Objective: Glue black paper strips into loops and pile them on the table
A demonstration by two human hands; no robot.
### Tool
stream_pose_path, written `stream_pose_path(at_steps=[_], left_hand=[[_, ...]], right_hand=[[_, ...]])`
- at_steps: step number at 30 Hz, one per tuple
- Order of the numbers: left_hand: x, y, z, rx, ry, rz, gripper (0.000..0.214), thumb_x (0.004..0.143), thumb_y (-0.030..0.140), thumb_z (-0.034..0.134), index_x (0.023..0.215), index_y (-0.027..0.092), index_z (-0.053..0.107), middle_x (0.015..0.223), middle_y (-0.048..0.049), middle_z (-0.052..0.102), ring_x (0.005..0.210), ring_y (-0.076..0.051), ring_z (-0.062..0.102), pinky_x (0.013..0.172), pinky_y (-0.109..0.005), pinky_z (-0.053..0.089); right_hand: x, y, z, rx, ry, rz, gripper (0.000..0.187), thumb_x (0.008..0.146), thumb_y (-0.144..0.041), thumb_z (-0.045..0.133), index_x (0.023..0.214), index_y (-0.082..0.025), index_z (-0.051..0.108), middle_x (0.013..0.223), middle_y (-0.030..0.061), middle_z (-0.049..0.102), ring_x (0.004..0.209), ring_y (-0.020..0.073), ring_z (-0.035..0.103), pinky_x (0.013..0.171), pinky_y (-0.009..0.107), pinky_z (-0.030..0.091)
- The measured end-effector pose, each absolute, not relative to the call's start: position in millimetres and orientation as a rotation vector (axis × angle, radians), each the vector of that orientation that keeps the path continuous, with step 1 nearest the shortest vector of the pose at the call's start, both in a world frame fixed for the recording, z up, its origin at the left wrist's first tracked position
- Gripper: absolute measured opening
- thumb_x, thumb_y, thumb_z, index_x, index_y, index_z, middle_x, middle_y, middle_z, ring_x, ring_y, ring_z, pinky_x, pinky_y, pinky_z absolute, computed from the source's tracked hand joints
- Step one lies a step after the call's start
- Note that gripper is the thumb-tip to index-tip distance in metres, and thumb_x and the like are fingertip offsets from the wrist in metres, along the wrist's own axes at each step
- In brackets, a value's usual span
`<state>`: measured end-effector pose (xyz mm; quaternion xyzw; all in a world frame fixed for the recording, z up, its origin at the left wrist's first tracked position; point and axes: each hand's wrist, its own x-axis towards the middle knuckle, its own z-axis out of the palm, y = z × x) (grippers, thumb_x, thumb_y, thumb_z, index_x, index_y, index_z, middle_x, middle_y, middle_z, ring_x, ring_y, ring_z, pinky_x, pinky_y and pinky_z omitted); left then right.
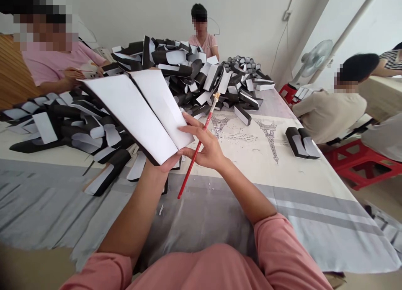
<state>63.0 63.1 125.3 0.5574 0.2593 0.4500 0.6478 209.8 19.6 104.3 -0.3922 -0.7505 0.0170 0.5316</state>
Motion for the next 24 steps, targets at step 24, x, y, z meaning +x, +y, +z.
stream_pose_path(at_steps=[24], left_hand=[[47.7,99.2,96.1,1.796,0.957,1.268,0.015,0.075,0.033,0.075,0.07,0.02,0.068,0.064,0.0014,0.06,0.06,-0.014,0.054,0.057,-0.027,0.039]], right_hand=[[227.2,19.4,112.6,-0.971,-1.359,-0.342,0.019,0.099,-0.039,0.053,0.115,-0.027,0.054,0.117,0.0083,0.069,0.111,0.0226,0.067,0.09,0.045,0.058]])
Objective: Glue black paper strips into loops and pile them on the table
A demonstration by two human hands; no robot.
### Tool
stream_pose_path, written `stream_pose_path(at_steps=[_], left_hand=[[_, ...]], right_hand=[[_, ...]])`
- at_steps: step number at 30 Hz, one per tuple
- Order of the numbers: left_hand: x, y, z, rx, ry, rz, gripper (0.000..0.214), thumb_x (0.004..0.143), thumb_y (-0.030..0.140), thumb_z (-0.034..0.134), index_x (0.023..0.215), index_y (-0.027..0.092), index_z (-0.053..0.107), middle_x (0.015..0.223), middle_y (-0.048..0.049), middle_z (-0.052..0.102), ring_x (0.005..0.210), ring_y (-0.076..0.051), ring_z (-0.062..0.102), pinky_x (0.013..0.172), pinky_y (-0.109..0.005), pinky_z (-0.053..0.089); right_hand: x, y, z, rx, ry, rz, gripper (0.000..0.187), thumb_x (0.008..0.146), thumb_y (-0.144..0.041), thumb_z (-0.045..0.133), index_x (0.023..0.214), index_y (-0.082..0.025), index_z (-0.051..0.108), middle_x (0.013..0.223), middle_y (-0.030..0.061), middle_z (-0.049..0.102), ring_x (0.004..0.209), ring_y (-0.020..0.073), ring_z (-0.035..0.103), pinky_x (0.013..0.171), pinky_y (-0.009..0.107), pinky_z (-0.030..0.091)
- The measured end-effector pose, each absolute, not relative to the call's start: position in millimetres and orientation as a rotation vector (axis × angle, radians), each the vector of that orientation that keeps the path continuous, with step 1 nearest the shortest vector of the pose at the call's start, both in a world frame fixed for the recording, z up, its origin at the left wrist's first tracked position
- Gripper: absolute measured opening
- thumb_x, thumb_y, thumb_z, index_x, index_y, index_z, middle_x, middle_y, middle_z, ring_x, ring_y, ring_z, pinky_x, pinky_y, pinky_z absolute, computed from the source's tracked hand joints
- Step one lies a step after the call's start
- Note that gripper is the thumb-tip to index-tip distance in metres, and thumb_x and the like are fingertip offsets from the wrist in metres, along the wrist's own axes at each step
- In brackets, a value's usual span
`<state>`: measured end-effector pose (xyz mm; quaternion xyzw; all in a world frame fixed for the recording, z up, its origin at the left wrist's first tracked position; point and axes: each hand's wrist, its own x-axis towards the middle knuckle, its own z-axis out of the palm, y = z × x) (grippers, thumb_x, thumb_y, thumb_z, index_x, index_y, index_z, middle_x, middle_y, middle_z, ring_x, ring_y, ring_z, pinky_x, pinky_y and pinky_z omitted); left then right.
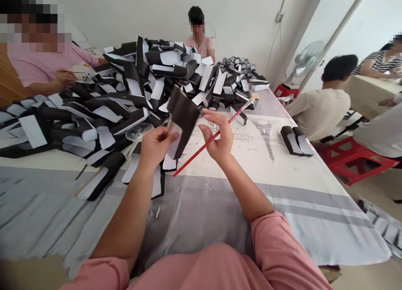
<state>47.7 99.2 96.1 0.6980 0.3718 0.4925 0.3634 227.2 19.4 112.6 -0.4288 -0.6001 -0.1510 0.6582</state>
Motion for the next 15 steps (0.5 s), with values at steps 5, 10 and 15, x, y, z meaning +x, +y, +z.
stream_pose_path(at_steps=[5,10,15], left_hand=[[49.2,83.9,97.1,2.557,1.321,1.087,0.014,0.089,0.023,0.06,0.083,0.023,0.073,0.083,-0.0043,0.067,0.081,-0.022,0.063,0.062,-0.031,0.038],[54.3,74.1,98.4,2.781,1.307,0.986,0.024,0.095,0.024,0.053,0.082,0.021,0.072,0.077,-0.006,0.065,0.08,-0.024,0.063,0.062,-0.033,0.037],[56.2,74.0,99.4,2.841,1.241,0.92,0.032,0.099,0.024,0.047,0.077,0.02,0.071,0.072,-0.0053,0.062,0.075,-0.021,0.061,0.064,-0.033,0.037]], right_hand=[[225.7,16.7,112.8,-1.079,-1.747,-0.588,0.019,0.098,-0.018,0.053,0.111,-0.027,0.063,0.099,0.0029,0.074,0.108,0.0206,0.068,0.096,0.042,0.054],[223.3,23.0,102.5,-1.236,-2.02,-0.672,0.032,0.097,-0.006,0.046,0.11,-0.027,0.065,0.102,0.0,0.074,0.12,0.0194,0.062,0.116,0.047,0.041],[221.9,24.9,101.7,-1.279,-2.055,-0.75,0.029,0.099,-0.008,0.042,0.1,-0.026,0.065,0.104,-0.0004,0.073,0.124,0.0185,0.059,0.122,0.048,0.035]])
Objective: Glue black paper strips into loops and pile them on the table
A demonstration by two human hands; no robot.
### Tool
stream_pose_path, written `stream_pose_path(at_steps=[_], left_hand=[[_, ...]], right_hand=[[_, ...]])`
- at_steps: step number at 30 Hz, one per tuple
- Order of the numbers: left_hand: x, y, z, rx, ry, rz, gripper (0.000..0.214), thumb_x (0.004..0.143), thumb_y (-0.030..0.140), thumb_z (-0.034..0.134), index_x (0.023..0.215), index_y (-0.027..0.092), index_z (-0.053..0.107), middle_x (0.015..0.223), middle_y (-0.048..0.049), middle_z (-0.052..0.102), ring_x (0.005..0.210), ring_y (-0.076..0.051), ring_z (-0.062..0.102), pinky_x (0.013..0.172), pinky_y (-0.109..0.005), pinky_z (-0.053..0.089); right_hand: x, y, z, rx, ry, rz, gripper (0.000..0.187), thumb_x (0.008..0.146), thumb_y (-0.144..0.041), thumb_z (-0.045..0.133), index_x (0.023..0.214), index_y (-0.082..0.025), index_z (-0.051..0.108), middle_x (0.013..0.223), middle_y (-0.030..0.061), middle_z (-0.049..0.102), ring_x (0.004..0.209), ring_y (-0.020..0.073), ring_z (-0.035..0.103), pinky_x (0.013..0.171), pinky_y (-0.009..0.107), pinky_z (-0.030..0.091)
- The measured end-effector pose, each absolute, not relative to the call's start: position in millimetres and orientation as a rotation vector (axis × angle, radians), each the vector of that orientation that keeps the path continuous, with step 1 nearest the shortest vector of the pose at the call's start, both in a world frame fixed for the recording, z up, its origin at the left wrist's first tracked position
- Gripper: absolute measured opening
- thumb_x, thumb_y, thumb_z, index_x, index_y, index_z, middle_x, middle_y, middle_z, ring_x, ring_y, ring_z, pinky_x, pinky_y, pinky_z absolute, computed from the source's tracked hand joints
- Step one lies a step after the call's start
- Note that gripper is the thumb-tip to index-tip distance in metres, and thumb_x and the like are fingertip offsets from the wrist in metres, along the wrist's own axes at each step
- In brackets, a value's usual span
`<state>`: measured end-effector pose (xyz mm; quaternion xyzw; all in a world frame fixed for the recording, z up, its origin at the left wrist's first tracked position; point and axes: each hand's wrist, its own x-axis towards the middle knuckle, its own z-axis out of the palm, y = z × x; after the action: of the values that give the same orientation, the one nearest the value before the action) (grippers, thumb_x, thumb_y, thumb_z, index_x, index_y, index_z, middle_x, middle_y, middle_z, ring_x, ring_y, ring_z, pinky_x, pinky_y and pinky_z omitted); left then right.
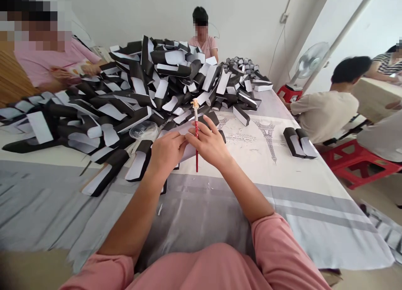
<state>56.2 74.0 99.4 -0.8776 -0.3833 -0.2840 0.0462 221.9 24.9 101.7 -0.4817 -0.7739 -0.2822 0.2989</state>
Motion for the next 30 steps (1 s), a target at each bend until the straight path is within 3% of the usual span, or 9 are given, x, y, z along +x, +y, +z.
stream_pose_path(at_steps=[5,11,16,18,22,30], left_hand=[[58.4,74.0,96.8,-2.671,-1.1,-0.921,0.033,0.1,0.024,0.047,0.076,0.019,0.069,0.073,-0.0052,0.063,0.073,-0.02,0.06,0.064,-0.034,0.039],[61.2,72.3,93.9,-2.683,-1.097,-0.898,0.027,0.096,0.02,0.05,0.077,0.02,0.068,0.075,-0.0059,0.065,0.076,-0.022,0.063,0.064,-0.034,0.044],[58.5,63.6,104.0,-2.777,-1.028,-1.263,0.013,0.094,0.022,0.055,0.1,0.021,0.066,0.097,-0.0058,0.07,0.091,-0.021,0.066,0.08,-0.033,0.052],[59.1,56.4,108.3,-2.896,-1.012,-1.334,0.012,0.093,0.024,0.058,0.104,0.021,0.062,0.103,-0.0057,0.07,0.087,-0.019,0.067,0.079,-0.032,0.053],[66.6,42.9,107.9,-3.15,-1.09,-1.163,0.016,0.086,0.021,0.067,0.097,0.022,0.055,0.094,-0.0033,0.069,0.08,-0.019,0.068,0.072,-0.032,0.052],[73.4,44.9,101.7,-3.286,-1.241,-1.176,0.025,0.079,0.011,0.066,0.078,0.024,0.044,0.072,0.0038,0.063,0.068,-0.016,0.063,0.063,-0.028,0.045]], right_hand=[[223.9,28.9,96.2,-1.323,-2.059,-0.766,0.035,0.098,-0.006,0.036,0.095,-0.025,0.065,0.093,0.0006,0.072,0.121,0.0182,0.06,0.124,0.05,0.031],[227.8,36.2,88.3,-1.373,-2.048,-0.873,0.04,0.099,-0.007,0.032,0.08,-0.023,0.064,0.076,0.0009,0.066,0.104,0.017,0.064,0.124,0.049,0.03],[237.1,39.7,88.2,-1.443,-2.045,-0.681,0.034,0.096,-0.008,0.038,0.083,-0.023,0.066,0.079,0.0003,0.067,0.09,0.0167,0.062,0.123,0.051,0.028],[240.1,40.1,88.6,-1.472,-2.029,-0.621,0.031,0.093,-0.007,0.041,0.082,-0.023,0.065,0.076,0.0,0.065,0.086,0.0166,0.06,0.124,0.049,0.027],[239.5,38.7,89.0,-1.511,-2.012,-0.516,0.025,0.087,-0.007,0.046,0.079,-0.023,0.065,0.072,-0.0006,0.061,0.081,0.0167,0.059,0.124,0.047,0.026],[233.6,38.2,85.4,-1.508,-2.017,-0.444,0.022,0.08,-0.007,0.048,0.07,-0.023,0.06,0.064,-0.0032,0.057,0.072,0.0152,0.057,0.122,0.044,0.027]])
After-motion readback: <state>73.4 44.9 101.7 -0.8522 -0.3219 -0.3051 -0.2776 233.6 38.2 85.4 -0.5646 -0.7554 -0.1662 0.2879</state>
